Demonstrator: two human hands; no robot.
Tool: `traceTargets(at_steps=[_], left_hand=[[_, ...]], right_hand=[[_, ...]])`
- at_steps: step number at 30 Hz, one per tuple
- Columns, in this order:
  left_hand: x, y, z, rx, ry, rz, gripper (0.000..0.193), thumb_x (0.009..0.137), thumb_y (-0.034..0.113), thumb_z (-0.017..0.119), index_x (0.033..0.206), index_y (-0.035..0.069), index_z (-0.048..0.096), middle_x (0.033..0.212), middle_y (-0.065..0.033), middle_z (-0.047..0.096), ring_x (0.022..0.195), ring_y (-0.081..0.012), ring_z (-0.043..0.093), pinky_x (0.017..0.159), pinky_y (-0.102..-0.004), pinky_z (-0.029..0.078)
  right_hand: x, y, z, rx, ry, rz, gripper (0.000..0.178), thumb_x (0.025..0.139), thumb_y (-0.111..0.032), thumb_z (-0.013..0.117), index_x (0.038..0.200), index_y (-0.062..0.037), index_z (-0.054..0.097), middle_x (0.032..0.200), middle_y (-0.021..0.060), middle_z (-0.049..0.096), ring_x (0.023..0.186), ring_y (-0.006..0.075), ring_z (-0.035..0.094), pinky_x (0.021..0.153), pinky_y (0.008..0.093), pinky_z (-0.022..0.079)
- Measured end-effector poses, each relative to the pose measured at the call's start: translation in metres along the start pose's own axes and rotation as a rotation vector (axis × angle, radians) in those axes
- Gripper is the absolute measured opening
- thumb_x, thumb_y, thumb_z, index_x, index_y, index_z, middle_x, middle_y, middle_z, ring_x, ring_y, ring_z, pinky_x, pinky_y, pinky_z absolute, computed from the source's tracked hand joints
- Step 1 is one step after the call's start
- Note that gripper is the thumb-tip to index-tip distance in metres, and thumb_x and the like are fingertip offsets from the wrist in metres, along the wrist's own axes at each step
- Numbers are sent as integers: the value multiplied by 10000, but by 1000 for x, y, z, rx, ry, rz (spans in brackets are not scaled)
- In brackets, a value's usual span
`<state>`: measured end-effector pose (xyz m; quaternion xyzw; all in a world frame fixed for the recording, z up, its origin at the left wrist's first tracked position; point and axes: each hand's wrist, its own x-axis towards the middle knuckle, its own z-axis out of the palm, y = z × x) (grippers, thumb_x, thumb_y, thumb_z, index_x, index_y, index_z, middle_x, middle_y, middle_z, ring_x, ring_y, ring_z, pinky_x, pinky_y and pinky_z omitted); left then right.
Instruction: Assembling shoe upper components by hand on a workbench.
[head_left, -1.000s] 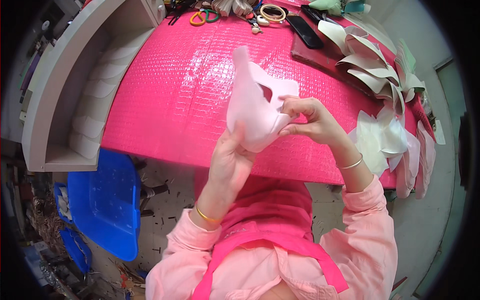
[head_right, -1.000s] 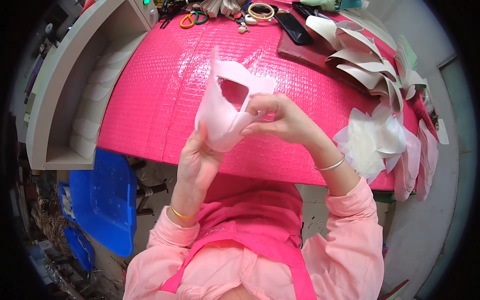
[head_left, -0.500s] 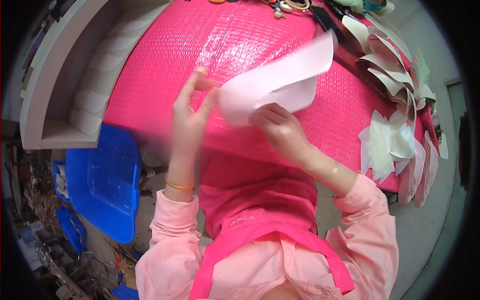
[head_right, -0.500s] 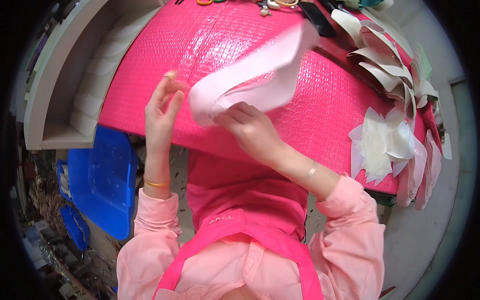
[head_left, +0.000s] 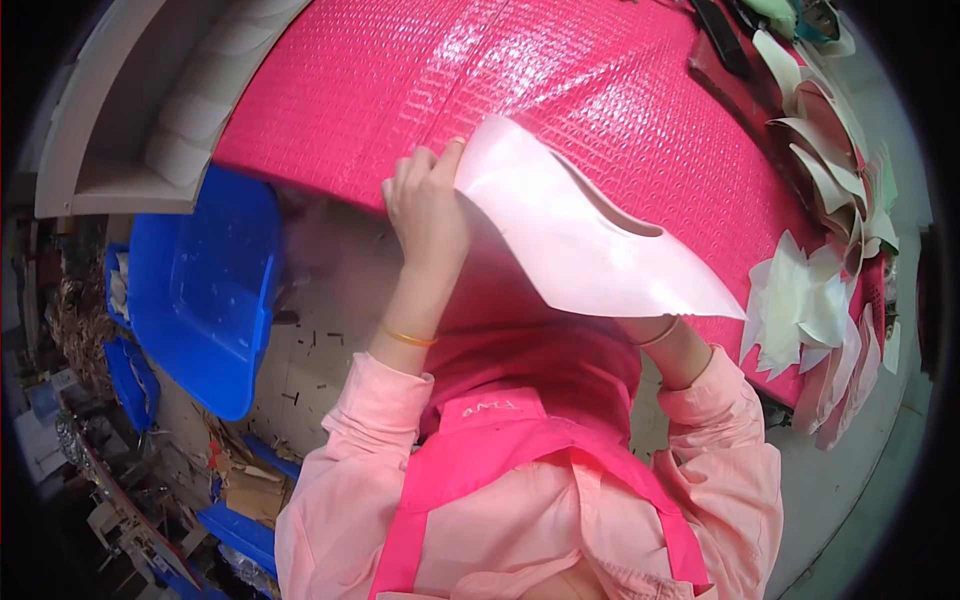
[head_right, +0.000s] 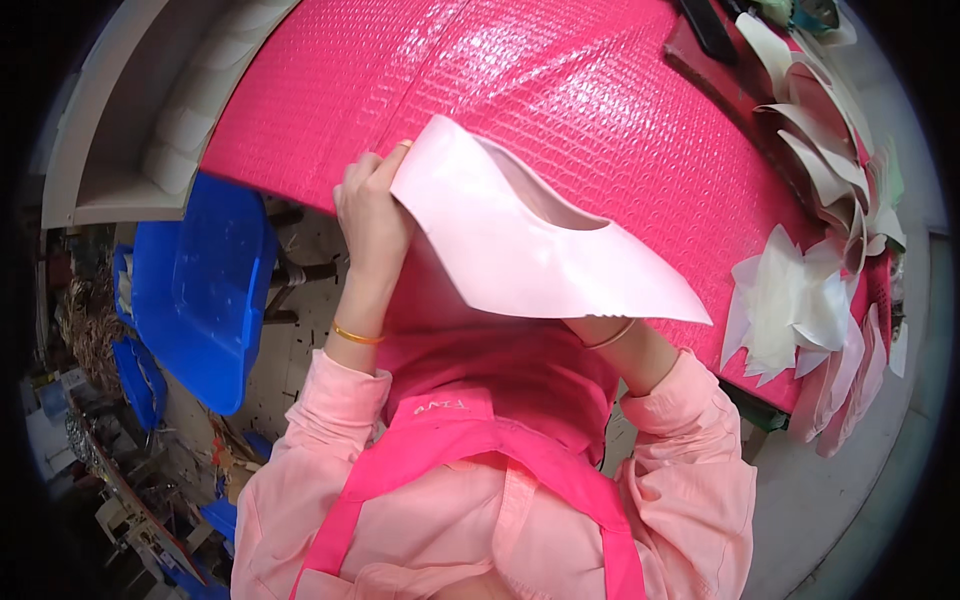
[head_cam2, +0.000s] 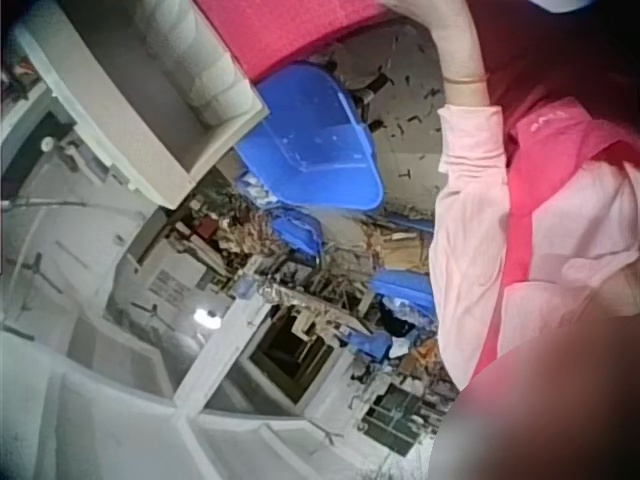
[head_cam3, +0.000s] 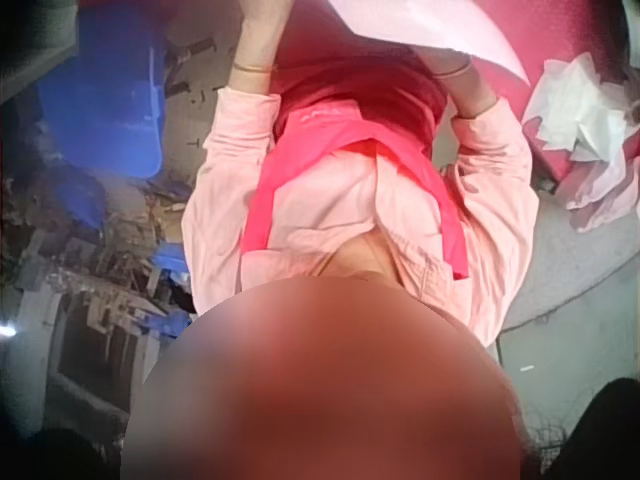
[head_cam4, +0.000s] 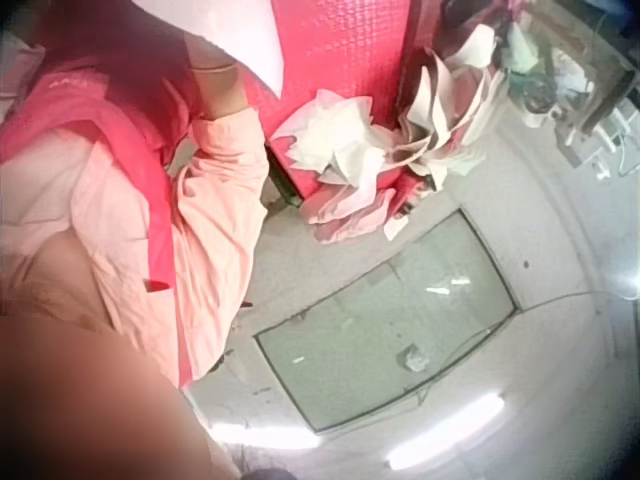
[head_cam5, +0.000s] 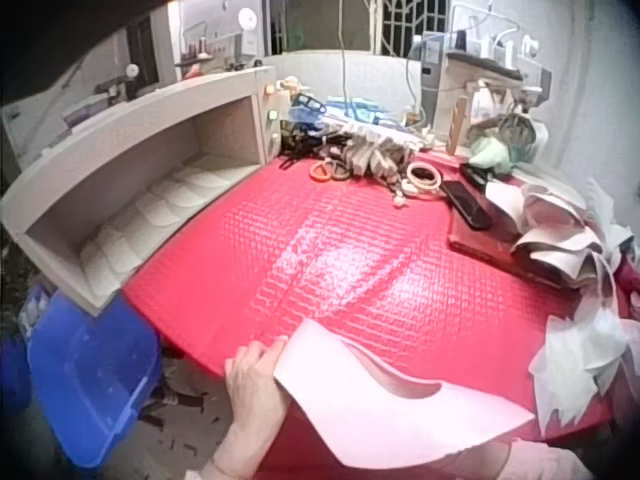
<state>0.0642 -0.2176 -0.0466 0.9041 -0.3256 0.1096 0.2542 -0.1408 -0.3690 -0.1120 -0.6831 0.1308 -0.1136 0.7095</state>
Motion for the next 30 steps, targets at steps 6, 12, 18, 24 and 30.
traceTargets(at_steps=[6, 12, 18, 24, 30], left_hand=[[20, -2, 2, -164, 33, 13, 232, 717, 66, 475, 905, 87, 610, 684, -132, 578, 720, -303, 569, 652, -422, 372], [31, -4, -2, -178, -47, 29, 311, 723, 114, 534, 1019, 121, 626, 813, -188, 604, 774, -356, 588, 687, -424, 470], [41, 6, -11, -59, -161, 182, 288, 726, 141, 548, 1003, 84, 607, 769, -187, 610, 752, -359, 588, 652, -439, 471], [37, 27, -25, -520, -121, 73, 343, 862, 349, 446, 940, 47, 589, 696, -176, 616, 626, -286, 611, 535, -356, 468], [3, 58, -48, -1158, -1039, -301, 453, 905, 400, 375, 965, 0, 579, 671, -137, 594, 542, -195, 564, 504, -289, 442]], right_hand=[[46, 0, 34, -1423, 43, -387, 381, 834, -307, 558, 1105, -42, 527, 963, 115, 581, 834, 256, 567, 737, 338, 451], [54, -59, 78, -1143, -71, -294, 535, 823, -255, 557, 1284, -49, 379, 1253, 167, 436, 1159, 310, 417, 937, 338, 355], [58, -70, 72, -942, -92, -291, 513, 790, -142, 548, 1271, -46, 395, 1265, 176, 419, 1169, 324, 400, 968, 378, 317], [91, -82, 91, -1280, 315, -565, 290, 718, -30, 529, 1003, 18, 544, 961, 146, 564, 943, 318, 524, 847, 403, 399], [72, -144, -22, -2106, -292, -447, 159, 702, -98, 494, 768, -41, 627, 684, 42, 596, 733, 177, 560, 919, 330, 339]])
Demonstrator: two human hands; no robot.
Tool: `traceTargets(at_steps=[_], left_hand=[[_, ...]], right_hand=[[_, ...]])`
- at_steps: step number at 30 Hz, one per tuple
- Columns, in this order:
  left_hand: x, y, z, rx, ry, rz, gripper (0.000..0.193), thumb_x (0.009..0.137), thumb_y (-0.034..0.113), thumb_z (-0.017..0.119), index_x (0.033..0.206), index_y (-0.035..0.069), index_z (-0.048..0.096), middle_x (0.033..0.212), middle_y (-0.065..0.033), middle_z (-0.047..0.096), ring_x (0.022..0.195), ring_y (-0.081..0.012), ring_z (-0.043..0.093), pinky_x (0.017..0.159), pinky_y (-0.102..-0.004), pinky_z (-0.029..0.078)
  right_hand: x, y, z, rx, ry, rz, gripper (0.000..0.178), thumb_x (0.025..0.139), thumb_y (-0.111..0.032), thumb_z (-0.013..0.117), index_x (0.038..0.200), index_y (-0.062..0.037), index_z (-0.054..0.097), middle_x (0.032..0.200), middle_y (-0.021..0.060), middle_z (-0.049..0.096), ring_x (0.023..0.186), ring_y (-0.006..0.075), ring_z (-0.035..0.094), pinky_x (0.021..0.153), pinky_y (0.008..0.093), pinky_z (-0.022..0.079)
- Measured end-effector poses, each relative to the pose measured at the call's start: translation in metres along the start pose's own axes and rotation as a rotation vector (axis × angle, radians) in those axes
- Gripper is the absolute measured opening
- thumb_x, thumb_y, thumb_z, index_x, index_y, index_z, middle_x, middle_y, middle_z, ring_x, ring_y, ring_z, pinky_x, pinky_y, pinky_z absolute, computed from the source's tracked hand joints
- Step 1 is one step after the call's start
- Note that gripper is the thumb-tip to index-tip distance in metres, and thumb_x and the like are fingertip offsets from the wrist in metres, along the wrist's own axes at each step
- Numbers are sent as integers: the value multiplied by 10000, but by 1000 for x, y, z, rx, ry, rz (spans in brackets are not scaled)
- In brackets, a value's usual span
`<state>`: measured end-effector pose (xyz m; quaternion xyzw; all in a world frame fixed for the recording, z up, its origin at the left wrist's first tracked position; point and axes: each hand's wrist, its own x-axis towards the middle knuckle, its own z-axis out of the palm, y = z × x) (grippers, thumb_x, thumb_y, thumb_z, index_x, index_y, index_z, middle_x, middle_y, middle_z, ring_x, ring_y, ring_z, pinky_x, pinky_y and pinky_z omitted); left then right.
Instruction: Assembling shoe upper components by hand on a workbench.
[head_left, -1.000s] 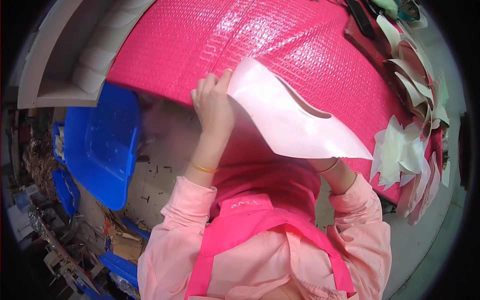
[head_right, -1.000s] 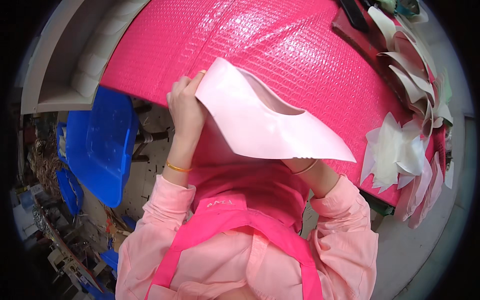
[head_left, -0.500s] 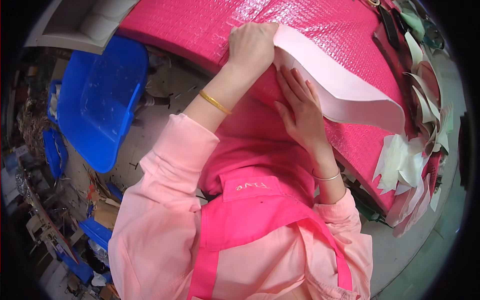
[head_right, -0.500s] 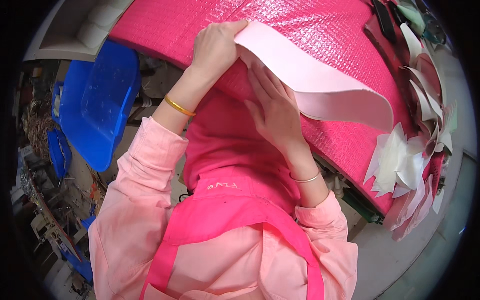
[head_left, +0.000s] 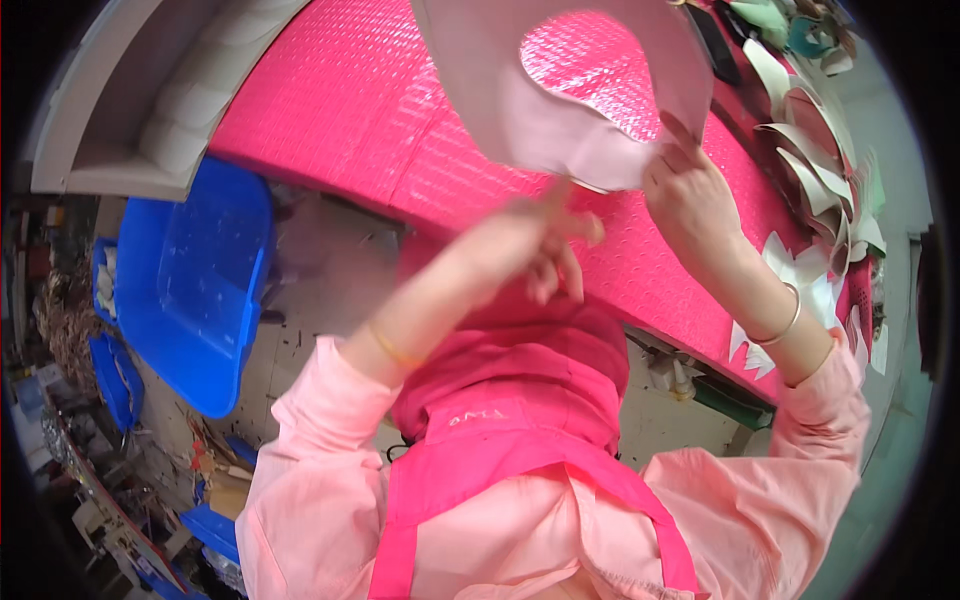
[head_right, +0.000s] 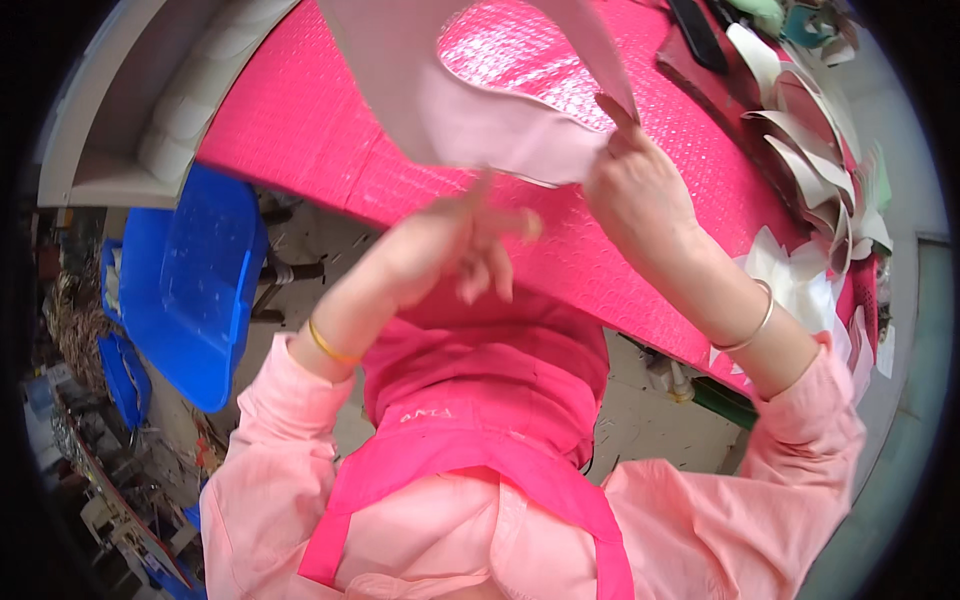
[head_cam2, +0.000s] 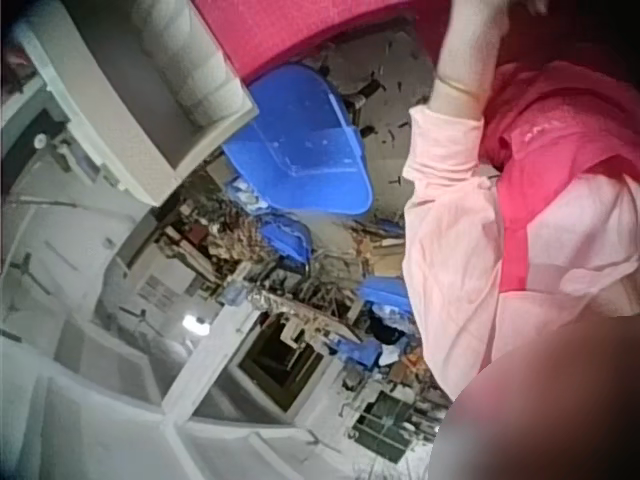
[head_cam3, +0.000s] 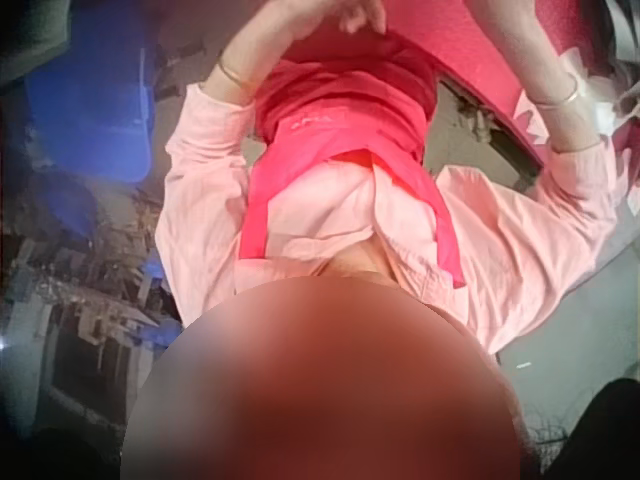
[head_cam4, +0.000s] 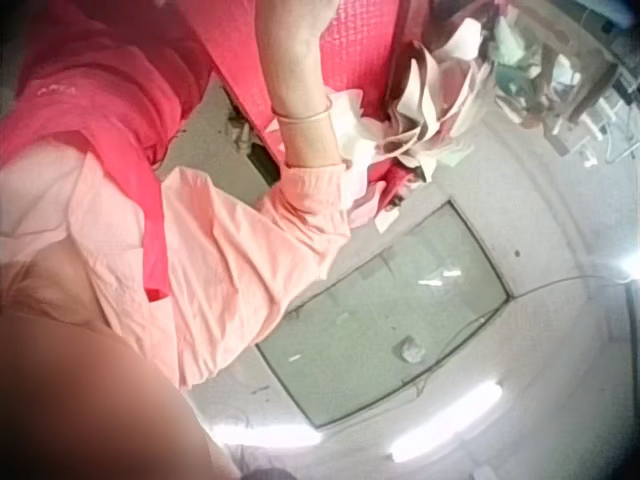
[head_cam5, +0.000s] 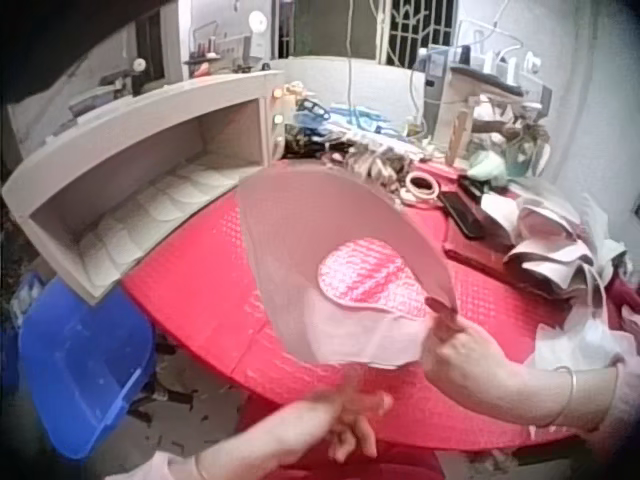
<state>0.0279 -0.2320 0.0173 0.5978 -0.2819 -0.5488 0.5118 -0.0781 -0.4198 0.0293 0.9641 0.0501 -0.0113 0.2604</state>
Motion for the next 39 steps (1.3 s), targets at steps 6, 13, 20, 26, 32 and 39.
traceTargets(at_steps=[6, 13, 20, 26, 32, 39], left_hand=[[90, -41, 17, 1178, 463, 1018, 299, 809, 110, 486, 1085, -1, 520, 1068, -130, 556, 1019, -280, 518, 836, -338, 438], [104, -37, 5, 1118, 178, 788, 310, 842, 236, 463, 1070, 51, 561, 1133, -70, 547, 1099, -203, 469, 906, -344, 368], [116, -44, 30, 1344, 415, 908, 344, 828, 278, 454, 1114, 108, 542, 1170, 8, 537, 1031, -214, 502, 862, -368, 348], [117, -41, 29, 1134, 368, 903, 354, 769, 219, 539, 1097, 86, 547, 1090, -19, 578, 958, -212, 518, 803, -322, 377], [119, -44, 35, 1187, 489, 868, 341, 779, 128, 512, 1116, 74, 520, 1056, -77, 579, 945, -234, 517, 799, -346, 391], [102, -55, 20, 1099, 436, 826, 391, 783, 64, 462, 1173, 42, 458, 1067, -150, 558, 1055, -274, 502, 929, -416, 344]], right_hand=[[-30, -26, 22, -250, -269, -136, 294, 738, -122, 469, 884, 93, 606, 635, 77, 610, 685, 148, 578, 958, 309, 276], [-53, -30, 33, -144, -304, 95, 486, 717, -96, 468, 1099, 204, 433, 688, 152, 608, 705, 148, 579, 896, 236, 335], [-43, -13, 26, -67, -116, 4, 305, 714, -56, 444, 946, 118, 540, 757, 130, 584, 768, 184, 579, 1038, 307, 245], [-47, -14, 23, -32, -93, 5, 312, 713, -66, 450, 960, 104, 537, 798, 134, 584, 867, 201, 566, 1031, 315, 253], [-37, -18, 22, -39, -136, 150, 411, 753, -94, 416, 1110, 105, 460, 1090, 214, 529, 1098, 242, 478, 1039, 333, 235], [-20, -33, 40, 13, -131, 274, 534, 770, -98, 391, 1281, 33, 309, 1290, 146, 396, 1208, 204, 365, 1068, 351, 158]])
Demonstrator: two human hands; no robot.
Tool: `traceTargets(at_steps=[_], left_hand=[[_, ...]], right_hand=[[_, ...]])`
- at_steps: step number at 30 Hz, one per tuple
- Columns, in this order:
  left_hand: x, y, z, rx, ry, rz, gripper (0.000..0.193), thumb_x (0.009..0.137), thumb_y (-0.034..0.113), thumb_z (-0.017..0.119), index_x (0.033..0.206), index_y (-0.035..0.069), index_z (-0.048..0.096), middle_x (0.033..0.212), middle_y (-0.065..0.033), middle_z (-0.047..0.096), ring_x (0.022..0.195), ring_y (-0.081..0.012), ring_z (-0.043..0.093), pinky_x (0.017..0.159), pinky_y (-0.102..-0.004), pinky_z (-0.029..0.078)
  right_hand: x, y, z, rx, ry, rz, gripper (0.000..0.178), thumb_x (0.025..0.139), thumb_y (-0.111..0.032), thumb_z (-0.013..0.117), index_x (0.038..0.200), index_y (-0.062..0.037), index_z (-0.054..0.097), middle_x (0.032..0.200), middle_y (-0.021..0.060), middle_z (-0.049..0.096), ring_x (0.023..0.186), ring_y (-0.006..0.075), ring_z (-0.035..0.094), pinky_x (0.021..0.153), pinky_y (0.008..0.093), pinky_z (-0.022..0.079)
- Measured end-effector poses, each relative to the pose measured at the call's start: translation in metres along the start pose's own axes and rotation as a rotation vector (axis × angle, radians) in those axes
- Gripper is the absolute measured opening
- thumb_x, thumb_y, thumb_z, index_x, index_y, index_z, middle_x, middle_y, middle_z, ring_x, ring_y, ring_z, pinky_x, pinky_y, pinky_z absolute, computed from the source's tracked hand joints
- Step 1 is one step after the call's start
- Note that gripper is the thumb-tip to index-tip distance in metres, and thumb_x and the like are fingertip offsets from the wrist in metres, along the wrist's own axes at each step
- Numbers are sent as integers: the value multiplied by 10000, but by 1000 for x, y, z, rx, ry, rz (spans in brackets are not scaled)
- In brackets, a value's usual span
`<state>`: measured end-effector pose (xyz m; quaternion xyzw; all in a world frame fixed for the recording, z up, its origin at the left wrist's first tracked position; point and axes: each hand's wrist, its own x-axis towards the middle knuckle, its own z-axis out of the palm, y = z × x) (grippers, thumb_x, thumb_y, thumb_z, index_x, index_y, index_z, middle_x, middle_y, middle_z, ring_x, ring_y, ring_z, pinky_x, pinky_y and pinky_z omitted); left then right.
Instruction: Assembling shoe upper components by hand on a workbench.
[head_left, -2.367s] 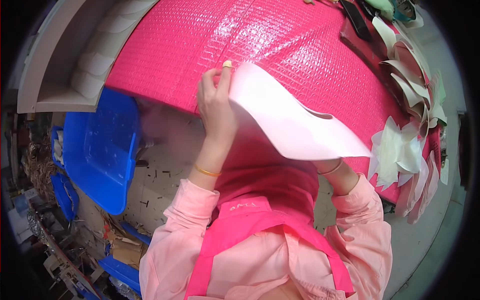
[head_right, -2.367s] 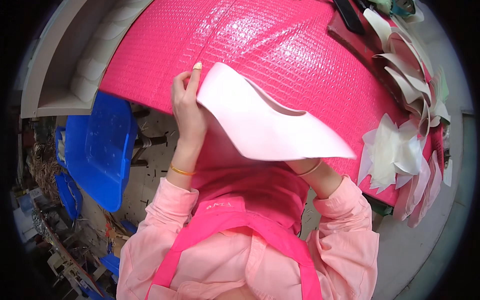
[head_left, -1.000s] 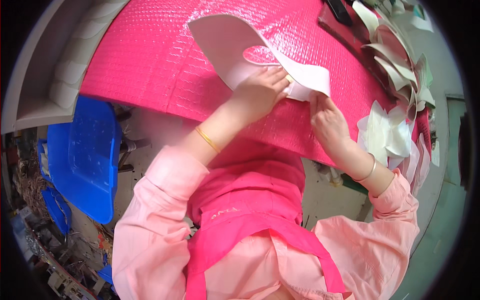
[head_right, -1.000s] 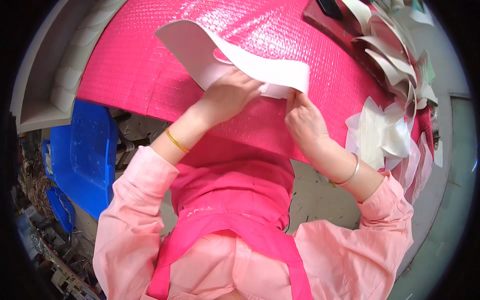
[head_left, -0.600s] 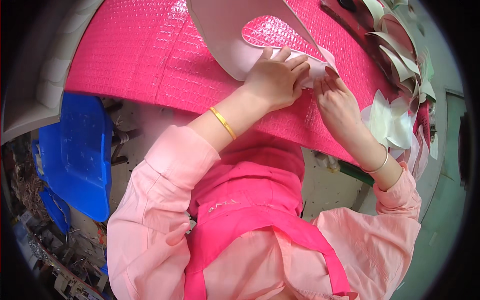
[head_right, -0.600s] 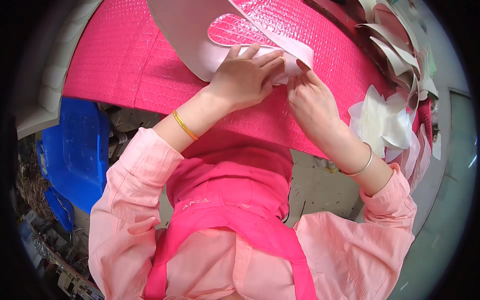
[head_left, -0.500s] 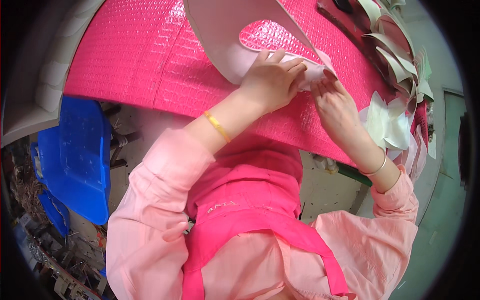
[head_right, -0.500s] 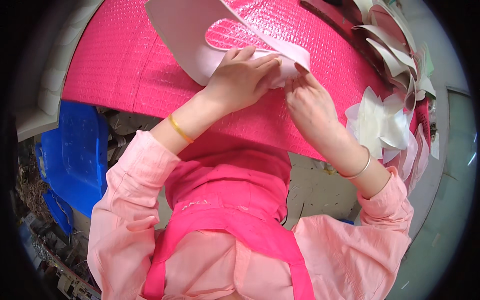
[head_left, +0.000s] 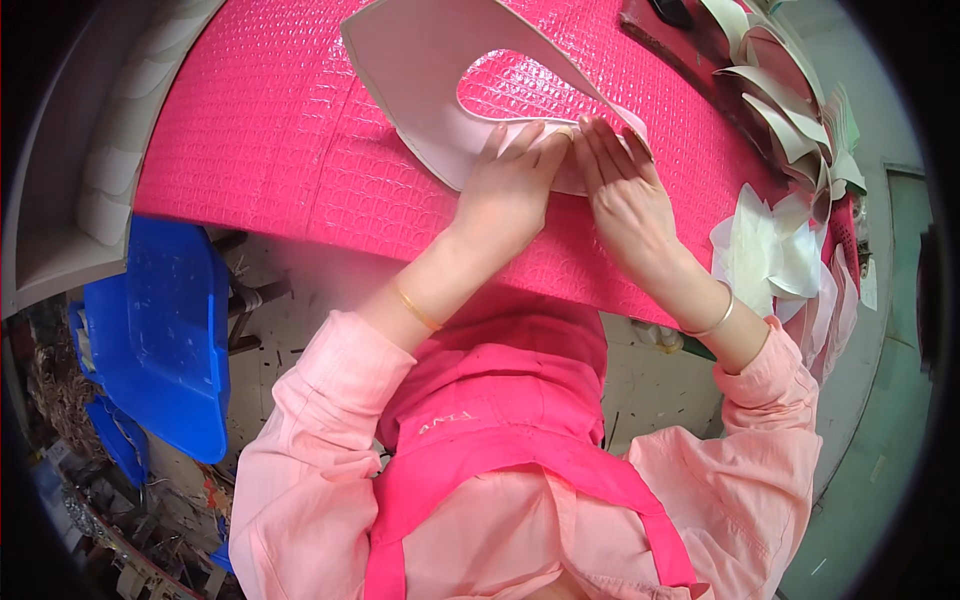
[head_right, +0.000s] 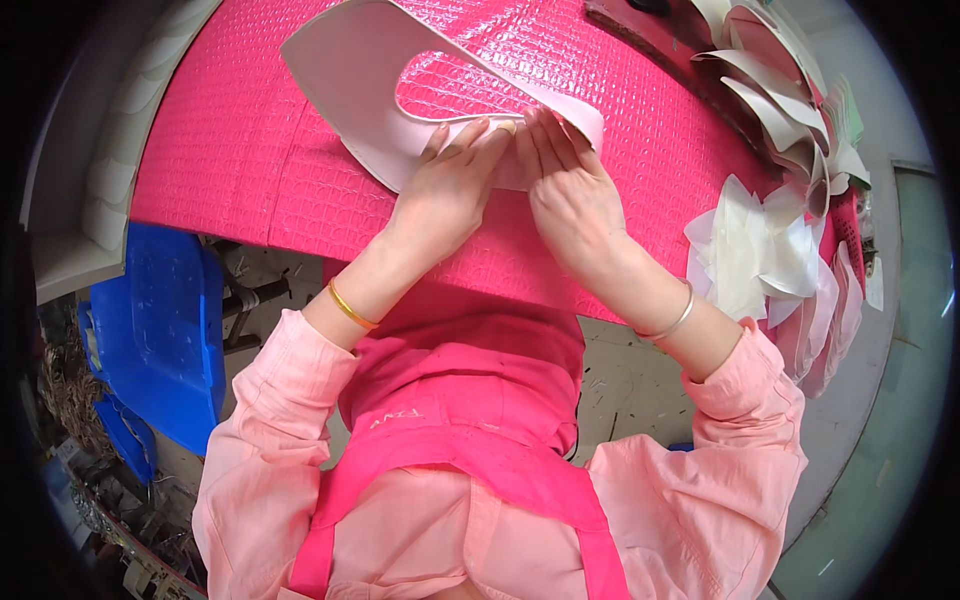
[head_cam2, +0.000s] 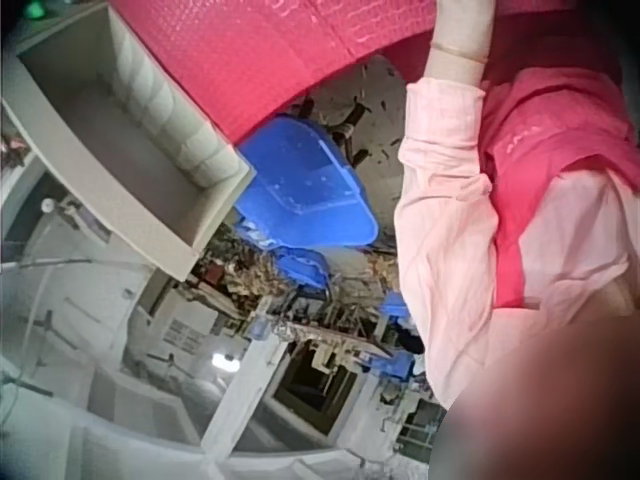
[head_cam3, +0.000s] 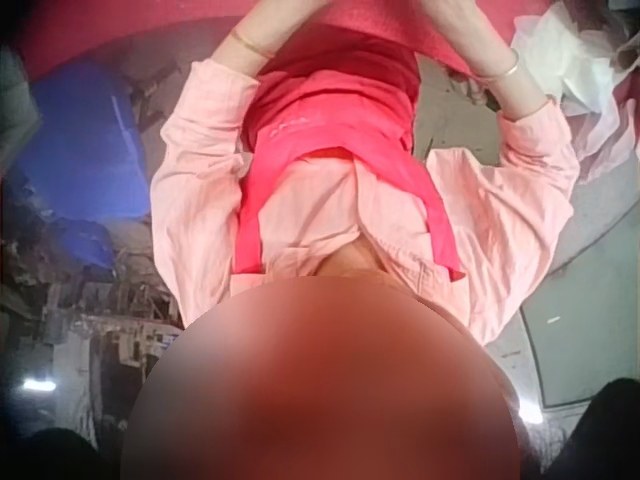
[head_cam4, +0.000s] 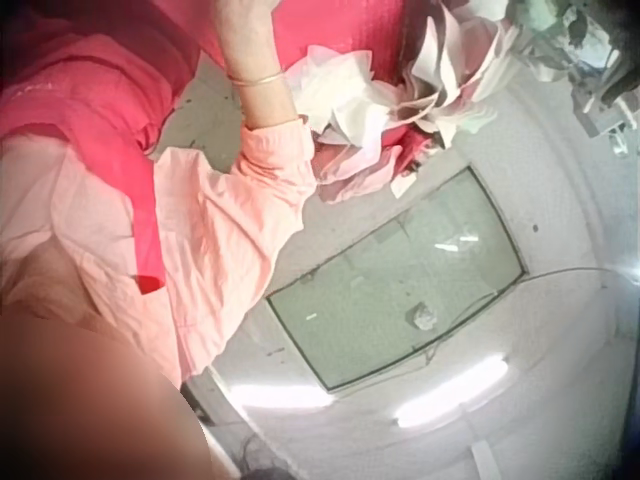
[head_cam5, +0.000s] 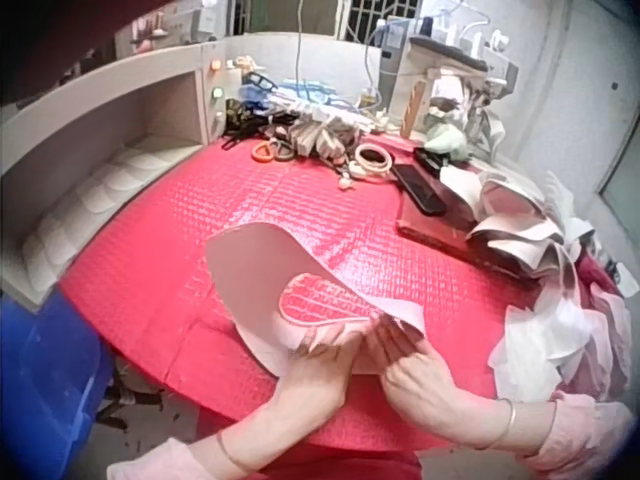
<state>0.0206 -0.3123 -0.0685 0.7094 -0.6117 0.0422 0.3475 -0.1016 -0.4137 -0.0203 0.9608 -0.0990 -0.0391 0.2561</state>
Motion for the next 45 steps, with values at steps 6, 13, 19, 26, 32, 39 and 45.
traceTargets(at_steps=[6, 13, 19, 26, 32, 39, 45], left_hand=[[-14, -27, -44, 69, -190, 17, 362, 801, 182, 541, 1160, 139, 517, 1178, -46, 520, 1116, -239, 468, 944, -404, 350], [0, -36, -77, 147, -356, 96, 359, 773, 180, 594, 1130, 163, 558, 1210, -40, 510, 1152, -226, 447, 981, -416, 314], [-6, -33, -144, -174, 483, -303, 295, 856, -7, 454, 1146, -22, 501, 1221, -141, 484, 1108, -223, 473, 944, -323, 356], [-11, -5, -125, -340, -109, -332, 248, 823, -59, 461, 1044, -38, 573, 1012, -119, 606, 959, -198, 565, 866, -301, 420], [48, 72, -92, 72, -370, 191, 220, 709, -21, 558, 925, 7, 587, 879, -139, 594, 808, -302, 571, 735, -373, 451], [147, 107, -6, 68, -547, 512, 425, 719, 74, 628, 1133, 95, 532, 1140, -143, 505, 1089, -306, 465, 941, -401, 365], [326, 135, 90, -296, 195, 327, 332, 817, 218, 509, 1057, -10, 510, 1097, -228, 499, 1022, -370, 476, 870, -401, 399]], right_hand=[[14, 2, -10, -1, -171, -2, 533, 771, -100, 399, 1265, 80, 307, 1173, 178, 488, 1110, 228, 462, 1054, 345, 212], [-9, 37, -20, 363, -254, -147, 126, 667, -71, 518, 775, -27, 567, 647, 101, 602, 602, 224, 591, 884, 364, 418], [-99, 124, -55, 1070, 254, 253, 176, 660, 29, 558, 818, -31, 606, 662, 124, 589, 648, 235, 594, 696, 322, 485], [-332, 365, 20, 264, 350, 1087, 204, 813, -98, 490, 945, -14, 621, 789, 155, 630, 764, 218, 603, 944, 369, 347], [-362, 287, 97, 407, -294, 1027, 301, 841, -259, 469, 864, -2, 625, 785, 241, 582, 799, 399, 548, 786, 436, 402], [-323, 288, 51, 324, -408, 929, 353, 857, -320, 469, 1050, -58, 607, 850, 201, 605, 830, 298, 567, 869, 373, 377], [-106, 350, 29, 651, 569, 603, 407, 779, -124, 524, 1184, -104, 493, 1024, 139, 611, 998, 272, 561, 852, 325, 419]])
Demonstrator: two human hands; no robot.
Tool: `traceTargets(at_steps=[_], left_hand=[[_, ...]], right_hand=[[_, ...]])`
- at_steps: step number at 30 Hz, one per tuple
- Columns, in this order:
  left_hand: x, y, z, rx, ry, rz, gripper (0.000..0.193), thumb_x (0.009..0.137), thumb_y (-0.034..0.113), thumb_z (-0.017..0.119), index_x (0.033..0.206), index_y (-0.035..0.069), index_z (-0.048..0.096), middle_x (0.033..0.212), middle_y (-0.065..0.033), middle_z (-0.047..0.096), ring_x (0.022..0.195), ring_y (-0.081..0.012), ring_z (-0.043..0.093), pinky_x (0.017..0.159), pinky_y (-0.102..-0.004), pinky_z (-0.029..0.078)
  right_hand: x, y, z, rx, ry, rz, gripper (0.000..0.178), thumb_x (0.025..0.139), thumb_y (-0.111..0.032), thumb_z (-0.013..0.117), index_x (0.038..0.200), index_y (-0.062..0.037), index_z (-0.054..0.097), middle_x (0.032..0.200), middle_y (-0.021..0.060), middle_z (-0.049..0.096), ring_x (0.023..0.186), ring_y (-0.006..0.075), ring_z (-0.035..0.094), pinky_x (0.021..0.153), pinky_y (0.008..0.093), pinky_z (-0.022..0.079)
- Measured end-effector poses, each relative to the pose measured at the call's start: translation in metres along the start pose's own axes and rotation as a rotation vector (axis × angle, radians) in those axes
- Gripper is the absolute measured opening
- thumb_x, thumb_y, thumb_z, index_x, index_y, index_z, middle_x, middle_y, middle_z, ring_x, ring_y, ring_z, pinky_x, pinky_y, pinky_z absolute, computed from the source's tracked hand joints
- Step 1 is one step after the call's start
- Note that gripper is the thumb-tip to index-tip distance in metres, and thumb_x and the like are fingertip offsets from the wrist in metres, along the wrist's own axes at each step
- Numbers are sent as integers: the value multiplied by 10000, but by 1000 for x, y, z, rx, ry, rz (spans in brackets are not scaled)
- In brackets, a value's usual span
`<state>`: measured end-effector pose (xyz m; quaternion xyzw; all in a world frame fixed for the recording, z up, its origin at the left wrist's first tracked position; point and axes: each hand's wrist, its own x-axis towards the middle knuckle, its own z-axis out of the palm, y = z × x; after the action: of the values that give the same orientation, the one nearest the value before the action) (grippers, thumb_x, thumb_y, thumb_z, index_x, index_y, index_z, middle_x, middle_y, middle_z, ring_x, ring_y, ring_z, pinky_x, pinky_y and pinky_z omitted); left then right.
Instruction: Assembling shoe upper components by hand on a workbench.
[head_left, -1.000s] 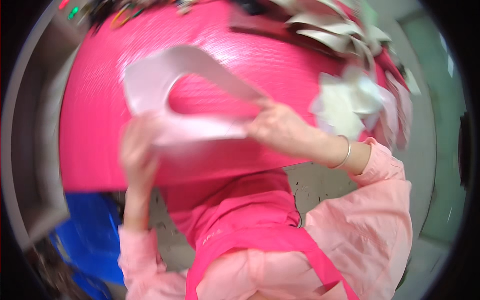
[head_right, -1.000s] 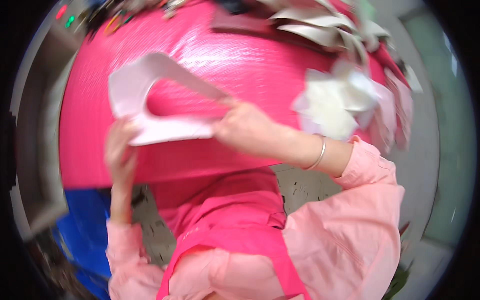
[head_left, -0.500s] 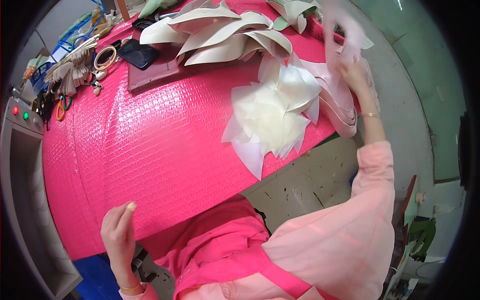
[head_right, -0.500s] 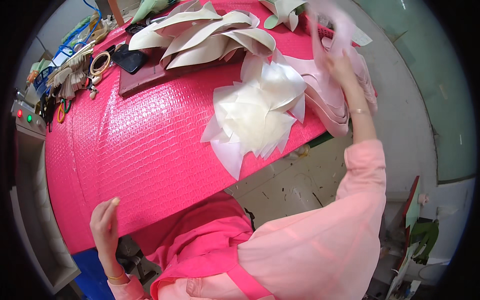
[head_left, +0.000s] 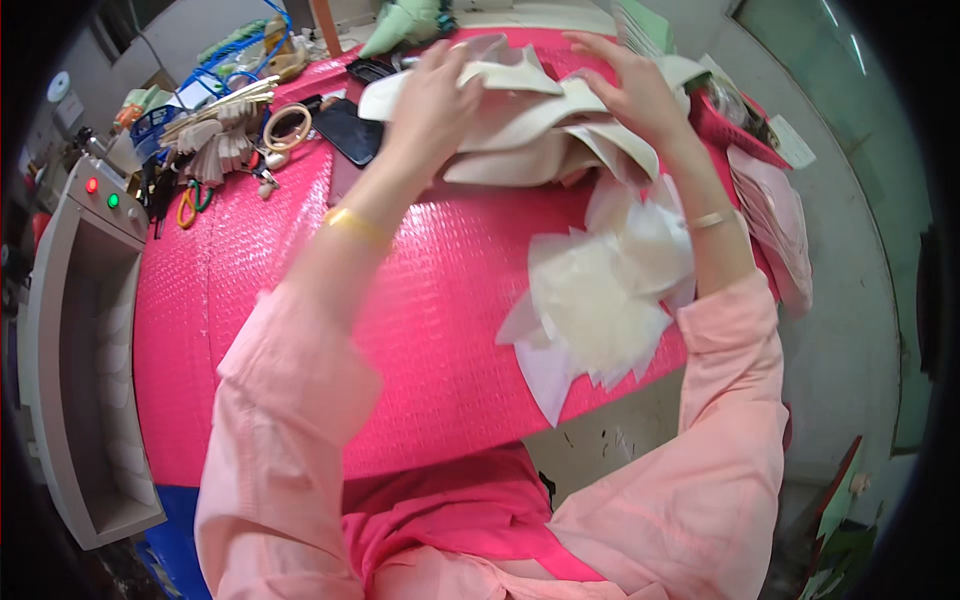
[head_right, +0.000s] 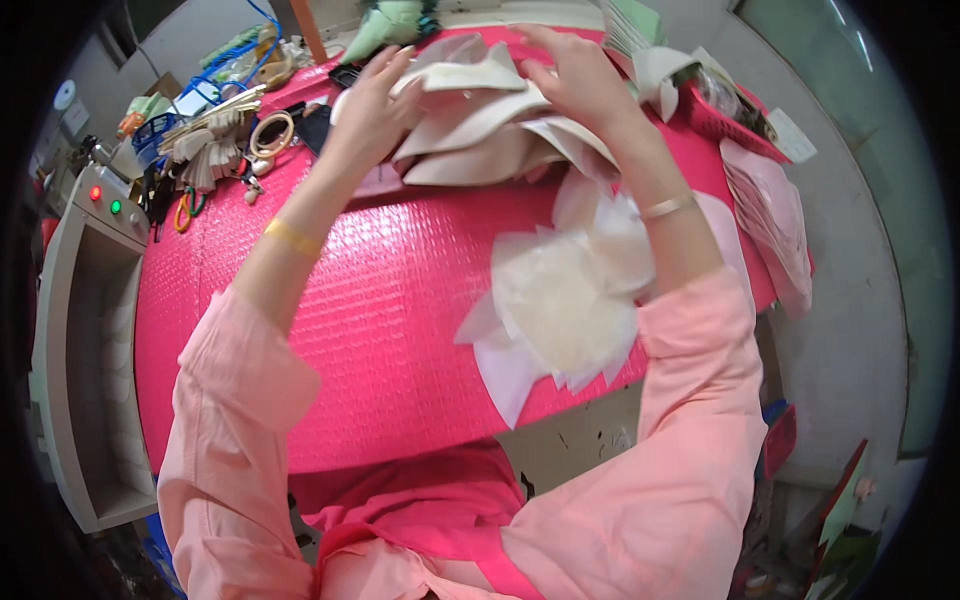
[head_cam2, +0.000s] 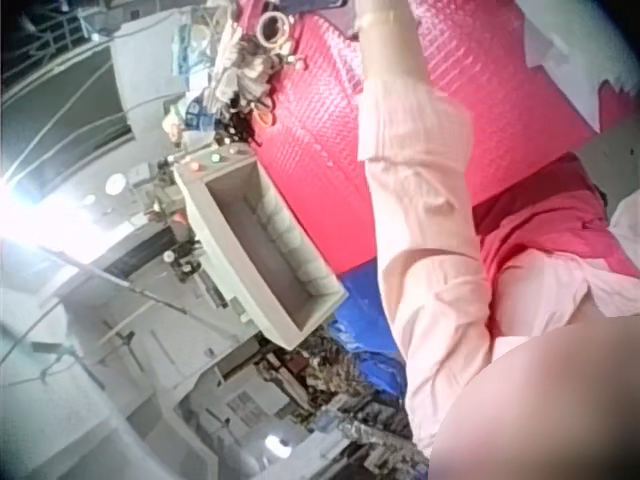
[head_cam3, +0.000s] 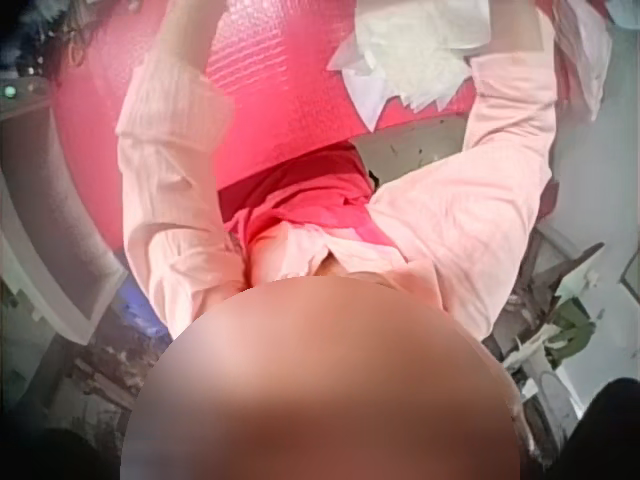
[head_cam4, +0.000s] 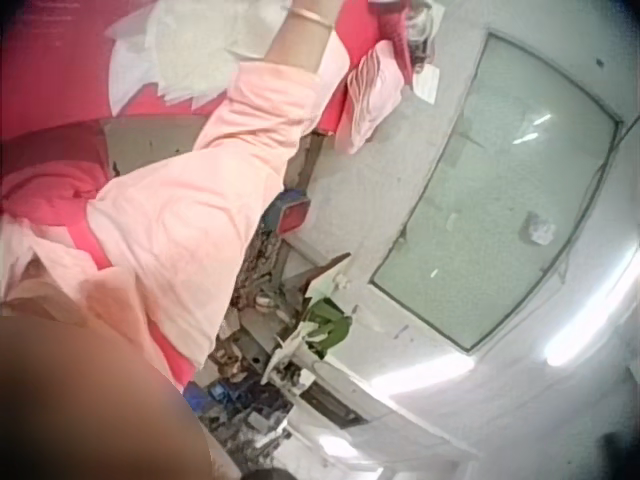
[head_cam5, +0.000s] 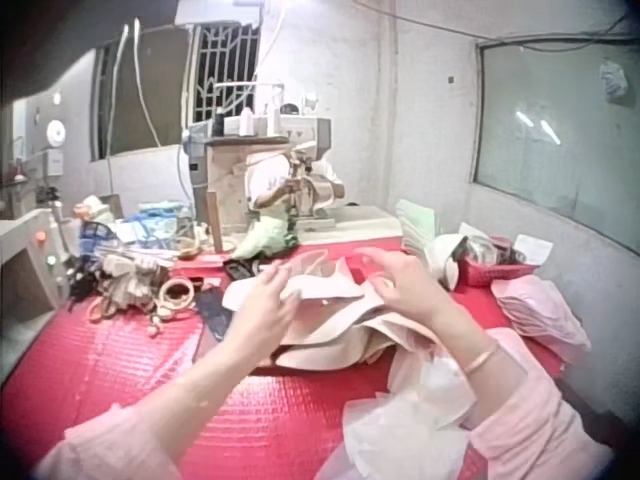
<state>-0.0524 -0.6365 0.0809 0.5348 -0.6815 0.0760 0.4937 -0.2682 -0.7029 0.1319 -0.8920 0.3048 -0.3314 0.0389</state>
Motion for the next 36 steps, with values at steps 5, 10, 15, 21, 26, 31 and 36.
traceTargets(at_steps=[5, 10, 15, 21, 26, 31, 36], left_hand=[[65, -4, 101, 85, -297, -151, 483, 844, 333, 443, 1084, -87, 442, 979, -277, 557, 938, -361, 547, 831, -427, 428], [106, -48, 89, 119, -350, -460, 234, 774, 180, 568, 930, 9, 606, 954, -198, 609, 907, -336, 591, 761, -388, 483], [103, -97, 102, 291, -560, -436, 376, 718, 275, 637, 968, -5, 613, 970, -179, 612, 900, -305, 598, 779, -364, 482], [107, -113, 81, -164, -637, -487, 297, 674, 210, 667, 908, 28, 647, 783, -136, 646, 707, -217, 643, 688, -326, 509], [90, -74, -41, 92, -155, -88, 212, 684, 160, 578, 798, -6, 645, 689, -144, 622, 676, -233, 629, 642, -318, 486], [58, -44, -74, -313, 131, -155, 267, 693, 153, 593, 917, 11, 561, 809, -127, 629, 693, -217, 616, 649, -317, 480], [34, -117, -66, -190, -383, -658, 375, 725, 304, 649, 873, -40, 630, 666, -60, 620, 547, -156, 590, 501, -300, 466]], right_hand=[[51, 102, 58, 59, 25, 269, 441, 705, -13, 423, 1140, -40, 486, 1118, 146, 554, 1055, 265, 526, 901, 323, 404], [59, 89, 61, 200, -106, 246, 510, 695, 10, 409, 1202, -29, 431, 1220, 120, 480, 1165, 234, 431, 1010, 322, 291], [69, 88, 80, 117, -251, -64, 453, 673, 29, 408, 1118, -39, 454, 1131, 110, 514, 1100, 238, 464, 1044, 343, 230], [47, 28, 52, 208, -395, -297, 117, 585, 55, 407, 648, -16, 475, 616, 88, 484, 733, 251, 533, 1008, 420, 294], [42, -21, 53, 155, -117, -572, 119, 546, 50, 509, 638, -10, 464, 690, 70, 488, 814, 236, 525, 968, 411, 364], [35, -64, 81, 227, -117, -668, 248, 575, 22, 583, 816, -38, 582, 1013, 75, 552, 1032, 231, 498, 970, 367, 367], [29, -123, 117, 222, -254, -864, 388, 592, 86, 528, 949, -54, 583, 1161, 90, 505, 1083, 256, 474, 963, 371, 363]])
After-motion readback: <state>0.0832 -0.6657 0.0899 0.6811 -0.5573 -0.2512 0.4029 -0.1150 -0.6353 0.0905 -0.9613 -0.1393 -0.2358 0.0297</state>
